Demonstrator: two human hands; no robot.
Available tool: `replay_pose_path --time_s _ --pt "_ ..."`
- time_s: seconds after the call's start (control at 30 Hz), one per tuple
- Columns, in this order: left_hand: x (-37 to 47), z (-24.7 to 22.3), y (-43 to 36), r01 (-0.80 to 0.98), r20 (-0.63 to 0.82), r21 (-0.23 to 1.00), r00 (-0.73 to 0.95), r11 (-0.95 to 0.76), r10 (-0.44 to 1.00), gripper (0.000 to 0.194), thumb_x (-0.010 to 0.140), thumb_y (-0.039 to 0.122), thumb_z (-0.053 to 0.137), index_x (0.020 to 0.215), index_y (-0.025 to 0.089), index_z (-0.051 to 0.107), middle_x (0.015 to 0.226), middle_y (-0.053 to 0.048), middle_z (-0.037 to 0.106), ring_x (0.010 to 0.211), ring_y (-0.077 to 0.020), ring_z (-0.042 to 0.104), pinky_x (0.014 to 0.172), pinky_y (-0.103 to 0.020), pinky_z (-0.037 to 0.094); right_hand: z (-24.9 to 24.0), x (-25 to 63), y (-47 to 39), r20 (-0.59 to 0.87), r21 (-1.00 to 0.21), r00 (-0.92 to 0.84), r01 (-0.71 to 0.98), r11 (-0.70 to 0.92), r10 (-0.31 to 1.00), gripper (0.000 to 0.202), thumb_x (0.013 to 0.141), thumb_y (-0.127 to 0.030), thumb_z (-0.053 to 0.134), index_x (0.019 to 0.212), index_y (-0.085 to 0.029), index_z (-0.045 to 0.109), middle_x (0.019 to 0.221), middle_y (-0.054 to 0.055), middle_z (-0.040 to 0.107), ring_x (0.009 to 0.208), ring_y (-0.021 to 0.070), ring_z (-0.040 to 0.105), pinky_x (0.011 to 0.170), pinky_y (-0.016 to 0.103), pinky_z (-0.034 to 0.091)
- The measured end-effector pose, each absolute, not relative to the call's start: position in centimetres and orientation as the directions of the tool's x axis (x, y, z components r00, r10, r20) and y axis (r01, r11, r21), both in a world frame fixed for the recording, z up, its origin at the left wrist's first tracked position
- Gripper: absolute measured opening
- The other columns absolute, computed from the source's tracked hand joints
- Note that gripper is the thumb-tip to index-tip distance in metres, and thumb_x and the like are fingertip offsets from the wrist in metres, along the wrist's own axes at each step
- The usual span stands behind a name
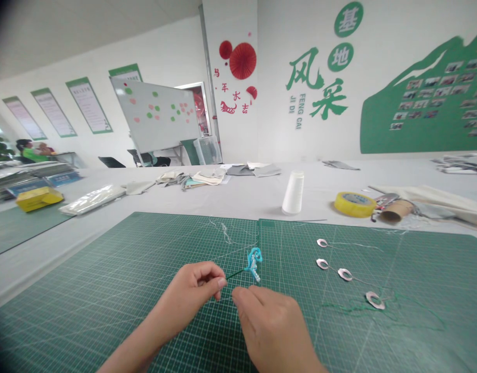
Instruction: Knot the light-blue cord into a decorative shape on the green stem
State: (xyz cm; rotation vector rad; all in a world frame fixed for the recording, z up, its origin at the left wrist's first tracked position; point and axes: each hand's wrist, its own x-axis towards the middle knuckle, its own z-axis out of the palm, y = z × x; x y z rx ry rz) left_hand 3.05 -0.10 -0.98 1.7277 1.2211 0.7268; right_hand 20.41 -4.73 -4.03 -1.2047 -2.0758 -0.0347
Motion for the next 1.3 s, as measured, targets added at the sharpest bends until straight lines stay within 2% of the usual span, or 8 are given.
replay_pose_path --time_s 0.13,0.3,0.47,0.63,0.83,0.97,1.1,1.3 --pt "3.0 -1.0 0.0 0.348 -0.027 0.931 0.370 -0.112 0.929 0.015 0.081 0.022 0.055 0.071 0.014 0.062 0.062 0.001 0.059 0.054 -0.0091 0.045 0.054 -0.022 0.034 -4.6 20.5 -4.7 0.549 -0.410 -0.285 0.727 0.550 0.786 0.034 0.094 -0.020 0.038 0.072 -0.020 0.064 0.063 0.002 0.065 0.057 0.0140 0.062 0.057 0.023 0.047" --pt "2.9 -0.6 -0.2 0.204 -0.133 0.978 0.416 0.050 0.900 0.015 0.082 0.026 0.057 0.076 0.013 0.059 0.062 0.002 0.057 0.044 -0.0052 0.033 0.044 -0.020 0.023 -4.5 20.5 -4.6 0.475 -0.602 -0.242 0.612 0.513 0.846 0.027 0.094 -0.024 0.041 0.080 -0.022 0.064 0.071 -0.001 0.067 0.062 0.0139 0.062 0.059 0.023 0.046" --pt "2.7 -0.3 -0.5 0.030 -0.171 0.983 0.510 0.182 0.843 0.015 0.081 0.027 0.061 0.078 0.013 0.057 0.063 0.002 0.056 0.043 -0.0033 0.031 0.042 -0.019 0.019 -3.9 20.5 -4.3 0.363 -0.764 -0.220 0.486 0.424 0.906 0.024 0.092 -0.026 0.046 0.079 -0.023 0.066 0.071 -0.003 0.067 0.062 0.0132 0.060 0.059 0.022 0.044" --pt "2.4 -0.2 -0.6 -0.052 -0.173 0.967 0.583 0.249 0.794 0.013 0.080 0.025 0.064 0.081 0.013 0.059 0.063 0.002 0.057 0.044 -0.0026 0.032 0.043 -0.018 0.019 -3.8 20.8 -4.0 0.235 -0.856 -0.205 0.420 0.302 0.950 0.029 0.090 -0.034 0.048 0.073 -0.020 0.066 0.063 -0.002 0.060 0.059 0.0145 0.053 0.057 0.025 0.039" --pt "1.8 -0.2 -0.5 0.053 -0.176 0.979 0.697 0.196 0.695 0.013 0.078 0.025 0.065 0.076 0.012 0.067 0.058 0.001 0.059 0.043 -0.0037 0.037 0.042 -0.017 0.024 -4.0 21.4 -3.0 0.099 -0.960 -0.312 0.219 0.173 0.945 0.029 0.081 -0.041 0.058 0.068 -0.017 0.066 0.060 -0.001 0.057 0.056 0.0132 0.047 0.053 0.025 0.036" --pt "1.6 -0.3 -0.7 0.141 -0.233 0.969 0.793 0.203 0.563 0.010 0.073 0.023 0.067 0.076 0.014 0.071 0.064 0.000 0.063 0.050 -0.0063 0.050 0.050 -0.017 0.035 -4.6 22.2 -2.5 0.025 -0.994 -0.438 0.088 0.071 0.899 0.032 0.074 -0.046 0.067 0.066 -0.015 0.067 0.052 -0.004 0.048 0.049 0.0090 0.036 0.048 0.022 0.027" --pt "1.5 -0.6 -1.0 0.283 -0.294 0.954 0.806 0.101 0.514 0.009 0.073 0.021 0.064 0.074 0.017 0.072 0.057 0.003 0.058 0.051 -0.0074 0.050 0.054 -0.018 0.040 -4.7 22.9 -2.5 0.019 -0.980 -0.459 0.169 0.108 0.888 0.030 0.072 -0.043 0.070 0.064 -0.014 0.068 0.048 -0.008 0.036 0.047 0.0074 0.026 0.045 0.022 0.018" --pt "1.7 -0.5 -1.2 0.486 -0.307 0.865 0.711 -0.126 0.633 0.015 0.071 0.014 0.056 0.071 0.017 0.071 0.053 0.005 0.054 0.048 -0.0077 0.046 0.049 -0.018 0.034 -3.6 22.8 -3.0 0.005 -0.913 -0.421 0.368 0.175 0.907 0.013 0.077 -0.024 0.063 0.068 -0.015 0.067 0.050 -0.008 0.035 0.049 0.0081 0.029 0.045 0.021 0.021"
